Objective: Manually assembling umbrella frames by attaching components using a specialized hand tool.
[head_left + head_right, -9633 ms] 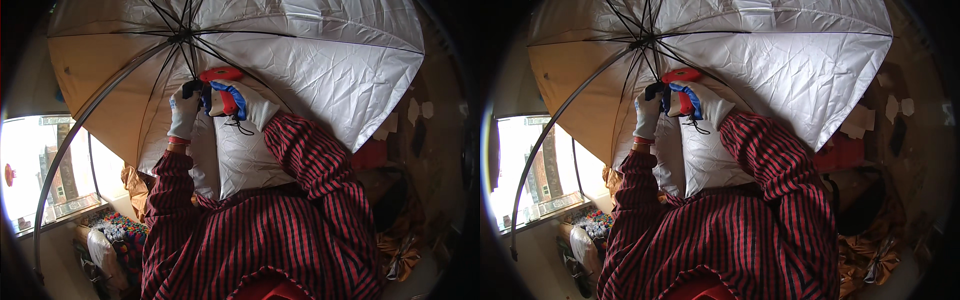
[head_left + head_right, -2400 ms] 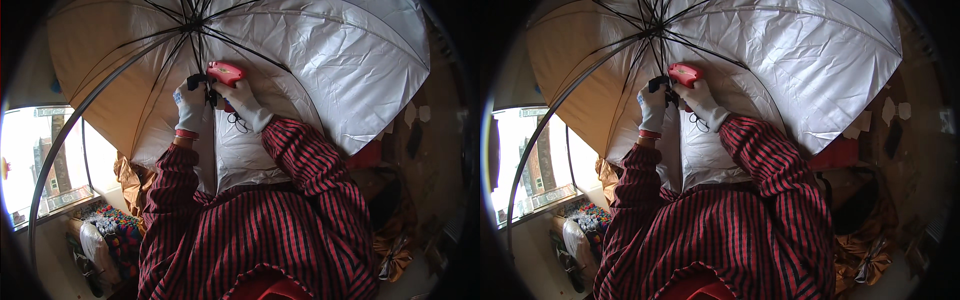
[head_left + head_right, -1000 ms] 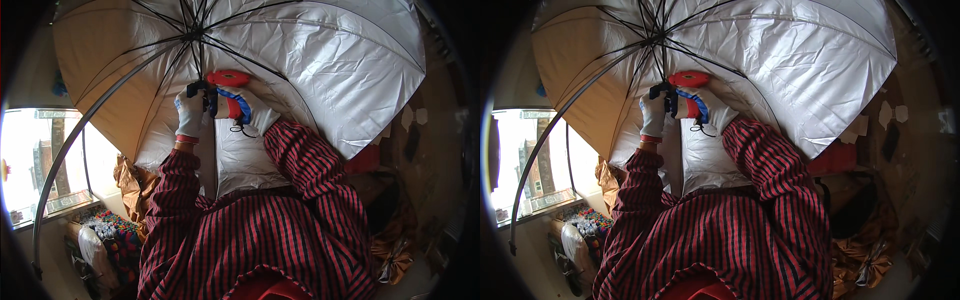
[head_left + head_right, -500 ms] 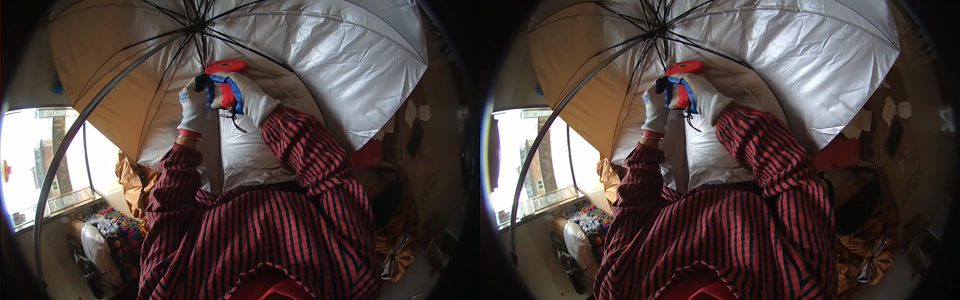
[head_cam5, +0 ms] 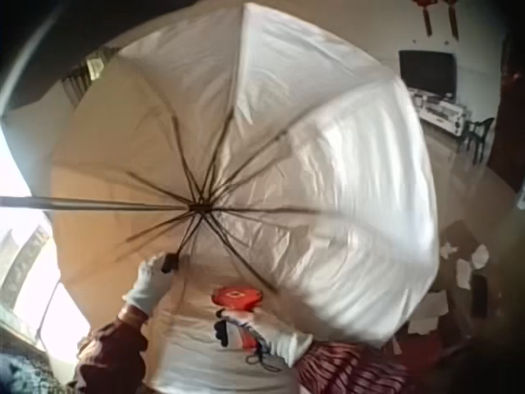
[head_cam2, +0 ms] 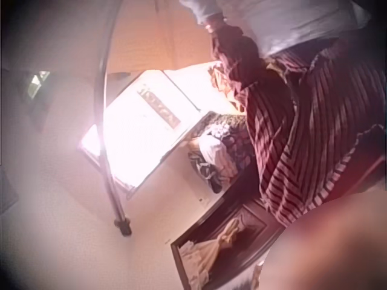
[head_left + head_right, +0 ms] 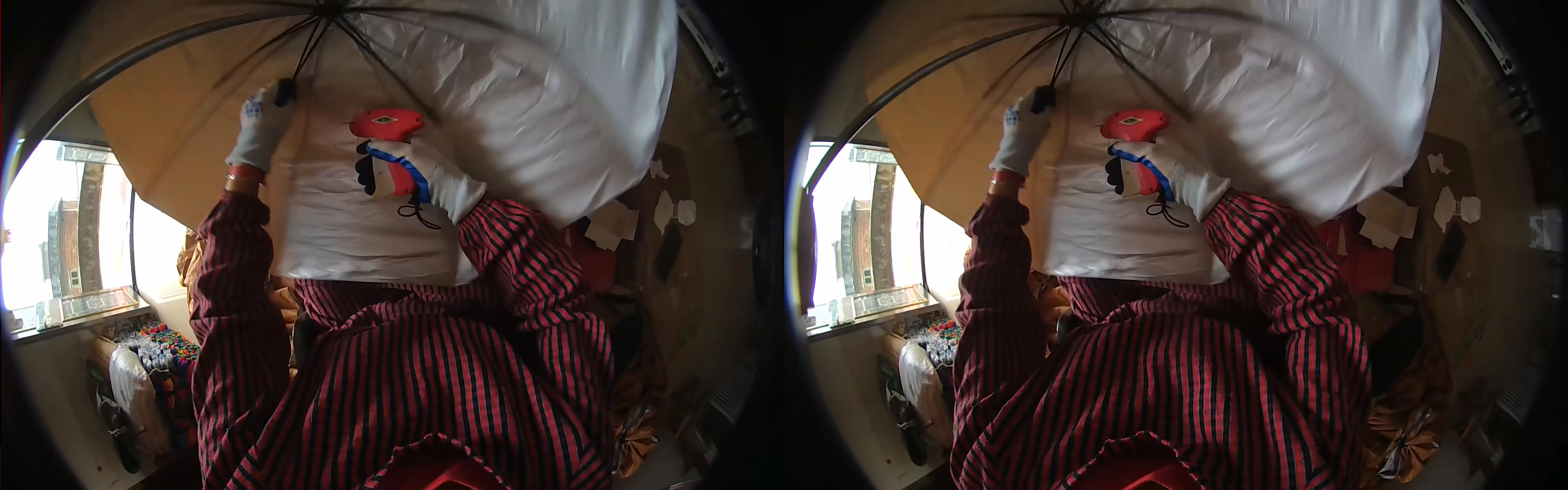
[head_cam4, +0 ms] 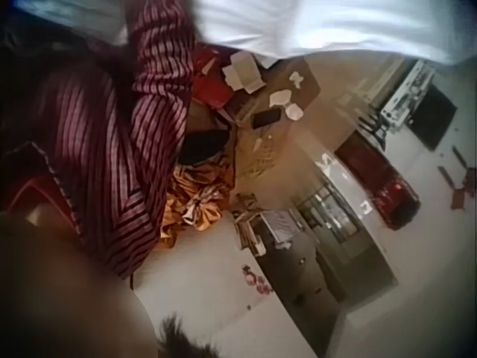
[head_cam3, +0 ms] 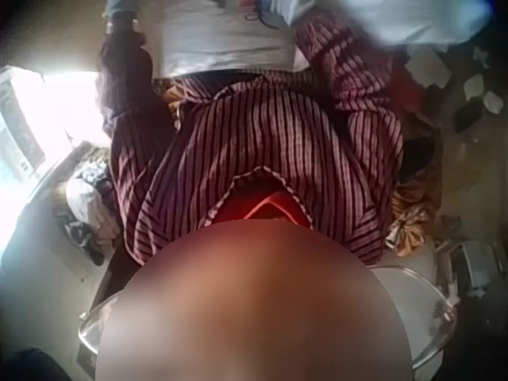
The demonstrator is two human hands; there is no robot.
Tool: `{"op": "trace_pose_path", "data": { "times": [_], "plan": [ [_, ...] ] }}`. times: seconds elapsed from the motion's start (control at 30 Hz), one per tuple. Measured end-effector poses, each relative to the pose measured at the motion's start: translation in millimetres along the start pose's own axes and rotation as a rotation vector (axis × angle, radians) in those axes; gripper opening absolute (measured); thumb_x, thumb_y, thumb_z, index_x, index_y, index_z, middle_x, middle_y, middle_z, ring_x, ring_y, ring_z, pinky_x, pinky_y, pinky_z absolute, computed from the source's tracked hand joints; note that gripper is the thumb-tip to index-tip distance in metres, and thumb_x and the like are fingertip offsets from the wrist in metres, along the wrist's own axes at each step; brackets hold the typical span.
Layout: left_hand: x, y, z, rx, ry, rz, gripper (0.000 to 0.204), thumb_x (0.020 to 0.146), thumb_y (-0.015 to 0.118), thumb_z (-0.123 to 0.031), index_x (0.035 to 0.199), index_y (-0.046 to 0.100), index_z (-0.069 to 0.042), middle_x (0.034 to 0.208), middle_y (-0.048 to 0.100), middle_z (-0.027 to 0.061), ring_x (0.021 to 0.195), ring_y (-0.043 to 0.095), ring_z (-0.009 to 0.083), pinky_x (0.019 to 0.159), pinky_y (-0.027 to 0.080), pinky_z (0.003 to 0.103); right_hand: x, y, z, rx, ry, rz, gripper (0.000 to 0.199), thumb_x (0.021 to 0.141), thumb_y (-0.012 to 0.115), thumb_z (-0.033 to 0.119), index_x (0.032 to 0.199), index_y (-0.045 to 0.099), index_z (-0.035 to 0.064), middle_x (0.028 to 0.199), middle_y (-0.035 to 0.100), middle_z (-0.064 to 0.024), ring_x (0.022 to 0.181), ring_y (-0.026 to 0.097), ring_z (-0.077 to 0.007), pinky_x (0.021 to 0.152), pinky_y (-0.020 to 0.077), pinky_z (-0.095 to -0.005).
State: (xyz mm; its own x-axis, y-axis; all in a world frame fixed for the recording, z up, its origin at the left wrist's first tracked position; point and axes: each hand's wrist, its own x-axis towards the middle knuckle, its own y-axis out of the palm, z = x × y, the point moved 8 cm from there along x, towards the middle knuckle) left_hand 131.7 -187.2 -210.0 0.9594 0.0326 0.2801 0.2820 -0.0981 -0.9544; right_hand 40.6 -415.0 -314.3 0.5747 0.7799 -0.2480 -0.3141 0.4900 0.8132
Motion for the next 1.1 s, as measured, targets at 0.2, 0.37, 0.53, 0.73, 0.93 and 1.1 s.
{"op": "trace_pose_path", "data": {
  "times": [0.2, 0.37, 0.53, 0.73, 0.93, 1.1],
  "plan": [
    [-33, -22, -5, -0.176, -0.020, -0.412, 0.060, 0.078, 0.076, -0.025, 0.131, 0.052, -0.009, 0.117, 0.059, 0.0194, 0.095, 0.064, 0.0391, 0.078, 0.053, 0.044, 29, -49, -2, -0.198, -0.251, -0.060, 0.036, 0.086, 0.070, 0.017, 0.116, 0.059, -0.0017, 0.101, 0.068, -0.0093, 0.091, 0.068, -0.0228, 0.086, 0.0541, -0.0336],
    [-137, 73, -87, -0.056, -0.103, 0.241, 0.073, 0.073, 0.074, -0.047, 0.130, 0.048, -0.011, 0.118, 0.058, 0.0161, 0.096, 0.064, 0.0344, 0.078, 0.053, 0.044, -8, -54, 34, -0.482, -0.598, -0.295, 0.029, 0.083, 0.074, 0.021, 0.105, 0.068, 0.0041, 0.094, 0.068, 0.0001, 0.084, 0.064, -0.0087, 0.076, 0.0509, -0.0258],
    [-130, 79, -50, 0.085, -0.199, 0.266, 0.043, 0.082, 0.064, -0.037, 0.109, 0.054, -0.005, 0.099, 0.067, 0.0184, 0.089, 0.067, 0.0361, 0.075, 0.053, 0.047, -13, -61, 28, -0.331, -0.468, -0.239, 0.034, 0.083, 0.073, 0.018, 0.112, 0.064, 0.0025, 0.095, 0.067, -0.0014, 0.081, 0.064, -0.0094, 0.075, 0.0522, -0.0257],
    [-130, 62, -94, -0.396, 0.069, 0.393, 0.025, 0.083, 0.067, -0.020, 0.103, 0.065, -0.005, 0.090, 0.069, 0.0170, 0.082, 0.067, 0.0344, 0.070, 0.053, 0.040, -6, -52, 24, -0.286, -0.454, -0.198, 0.029, 0.086, 0.070, 0.014, 0.111, 0.061, 0.0010, 0.093, 0.068, -0.0083, 0.076, 0.068, -0.0174, 0.068, 0.0572, -0.0318],
    [-119, 89, -91, -0.377, -0.141, 0.111, 0.015, 0.088, 0.063, -0.009, 0.100, 0.068, -0.002, 0.080, 0.070, 0.0068, 0.071, 0.066, 0.0160, 0.065, 0.052, 0.031, 2, -82, 18, -0.369, -0.460, -0.451, 0.028, 0.085, 0.070, 0.019, 0.107, 0.065, 0.0020, 0.086, 0.065, -0.0008, 0.077, 0.059, -0.0082, 0.070, 0.0483, -0.0267],
    [-102, 74, -121, -0.630, -0.120, -0.060, 0.022, 0.084, 0.067, -0.017, 0.103, 0.069, -0.007, 0.085, 0.071, 0.0110, 0.077, 0.067, 0.0226, 0.069, 0.052, 0.034, -13, -84, 24, -0.350, -0.630, -0.610, 0.024, 0.083, 0.071, 0.024, 0.093, 0.068, 0.0018, 0.080, 0.063, -0.0007, 0.071, 0.055, -0.0086, 0.064, 0.0454, -0.0291]
  ]
}}
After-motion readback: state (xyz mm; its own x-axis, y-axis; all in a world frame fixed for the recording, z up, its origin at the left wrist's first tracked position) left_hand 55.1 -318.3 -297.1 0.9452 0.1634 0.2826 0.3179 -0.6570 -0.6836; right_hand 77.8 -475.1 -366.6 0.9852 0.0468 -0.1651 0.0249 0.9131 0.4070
